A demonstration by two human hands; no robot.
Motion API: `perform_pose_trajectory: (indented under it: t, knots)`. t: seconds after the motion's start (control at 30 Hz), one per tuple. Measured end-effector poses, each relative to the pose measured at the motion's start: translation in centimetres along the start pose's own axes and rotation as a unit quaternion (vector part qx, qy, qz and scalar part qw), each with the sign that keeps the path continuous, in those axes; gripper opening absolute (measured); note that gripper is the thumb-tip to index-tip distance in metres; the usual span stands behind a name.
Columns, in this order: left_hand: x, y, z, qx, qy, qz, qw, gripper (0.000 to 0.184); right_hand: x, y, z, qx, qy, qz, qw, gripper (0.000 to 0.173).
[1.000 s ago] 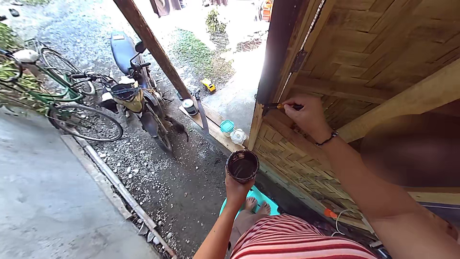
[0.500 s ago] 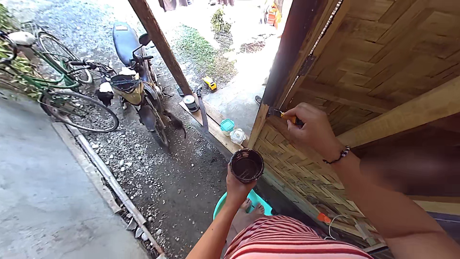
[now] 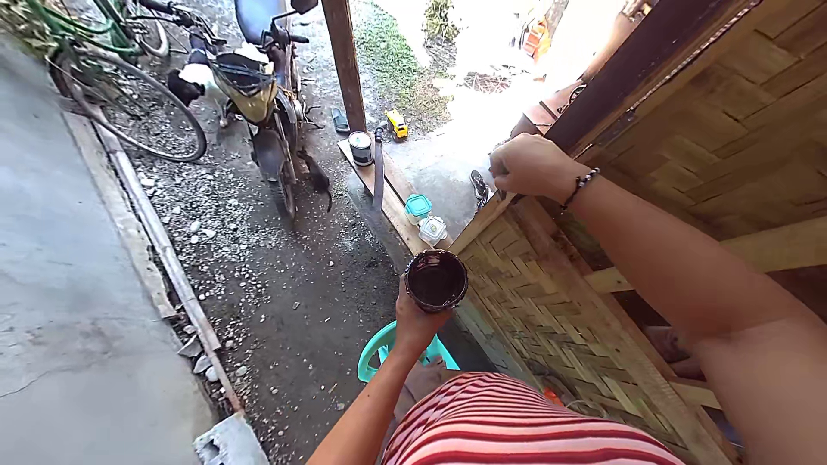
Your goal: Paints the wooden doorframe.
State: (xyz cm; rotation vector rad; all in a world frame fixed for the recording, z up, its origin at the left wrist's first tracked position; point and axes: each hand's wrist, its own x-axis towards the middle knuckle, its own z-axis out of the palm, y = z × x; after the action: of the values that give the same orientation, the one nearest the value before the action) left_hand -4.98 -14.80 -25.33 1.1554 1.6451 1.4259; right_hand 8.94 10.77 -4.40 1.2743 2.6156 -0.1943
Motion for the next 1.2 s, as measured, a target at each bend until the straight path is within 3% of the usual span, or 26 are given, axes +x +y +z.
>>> perform_pose_trajectory:
  t: [0.3, 0.6, 0.83, 1.0, 1.2]
  knots:
    - [-0.4, 0.0, -0.1, 0.013, 0.010, -0.002, 1.000, 0.093, 2.4, -1.8, 0.6, -0.094, -0.081, -0.016, 0.992, 0.014]
    - [-0.4, 0.2, 0.0, 0.020, 0.007, -0.007, 1.000, 0.093, 1.3, -2.4, -1.6, -0.136, -0.077, 0.015, 0.988, 0.013]
    - [-0.2, 0.0, 0.2, 0.016, 0.008, -0.006, 1.000, 0.093, -0.1, -3.1, -2.7, -0.079, -0.050, -0.038, 0.995, 0.013]
    - [-0.1, 0.2, 0.4, 0.011, 0.000, -0.008, 1.000, 0.094, 1.3, -1.0, -0.5, -0.113, -0.060, 0.002, 0.992, 0.013]
    - [-0.2, 0.0, 0.4, 0.003, 0.004, 0.001, 1.000, 0.095, -0.6, -3.2, -3.9, -0.147, -0.034, 0.025, 0.988, 0.018]
